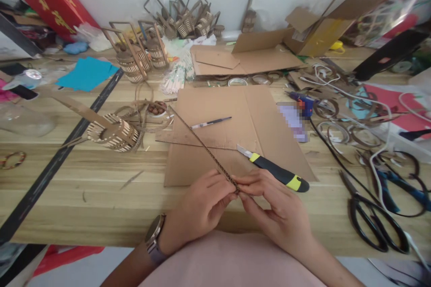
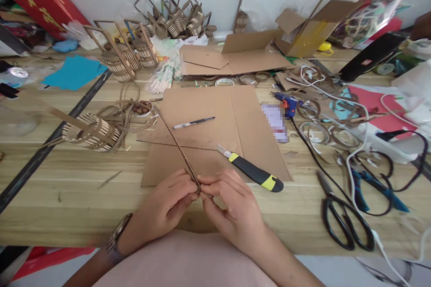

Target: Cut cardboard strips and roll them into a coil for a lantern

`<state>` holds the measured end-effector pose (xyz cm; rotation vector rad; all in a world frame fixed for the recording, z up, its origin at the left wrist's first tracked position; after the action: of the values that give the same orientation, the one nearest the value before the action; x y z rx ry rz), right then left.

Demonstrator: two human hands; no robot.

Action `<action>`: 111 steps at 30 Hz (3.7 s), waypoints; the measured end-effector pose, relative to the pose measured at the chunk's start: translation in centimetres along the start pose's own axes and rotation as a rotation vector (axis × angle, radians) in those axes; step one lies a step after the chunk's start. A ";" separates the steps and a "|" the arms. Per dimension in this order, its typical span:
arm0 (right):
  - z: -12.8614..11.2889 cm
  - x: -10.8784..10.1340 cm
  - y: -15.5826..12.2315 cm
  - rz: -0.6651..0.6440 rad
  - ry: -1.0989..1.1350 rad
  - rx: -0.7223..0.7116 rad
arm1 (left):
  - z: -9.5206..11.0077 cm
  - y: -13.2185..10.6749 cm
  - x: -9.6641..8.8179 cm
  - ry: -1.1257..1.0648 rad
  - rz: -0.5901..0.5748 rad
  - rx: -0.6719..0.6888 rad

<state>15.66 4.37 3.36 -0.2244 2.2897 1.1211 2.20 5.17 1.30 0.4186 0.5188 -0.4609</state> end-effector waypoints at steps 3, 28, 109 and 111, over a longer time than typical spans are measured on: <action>-0.2 -0.1 0.1 0.015 0.001 -0.009 | 0.2 0.0 -0.1 -0.004 0.000 0.008; -0.3 0.2 -1.4 0.026 -0.374 -0.149 | -0.4 0.4 0.2 0.077 0.051 -0.069; 1.5 1.6 -2.5 0.090 -0.219 -0.007 | -2.9 -0.4 2.0 -0.235 -0.053 -0.392; 1.7 1.4 -2.4 0.101 -0.189 0.040 | -2.9 -0.3 1.9 -0.203 -0.056 -0.362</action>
<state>16.14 4.27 0.12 0.0127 2.1732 1.0953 2.41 5.71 -2.08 0.0090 0.4067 -0.4468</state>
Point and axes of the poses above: each hand's wrist, its own y-axis towards the middle knuckle, its own x-axis out of the palm, z = x × y, the point moved 6 cm from there along y, towards the middle knuckle, and after that the axes turned 9 degrees about -x, right-handed, at the moved point
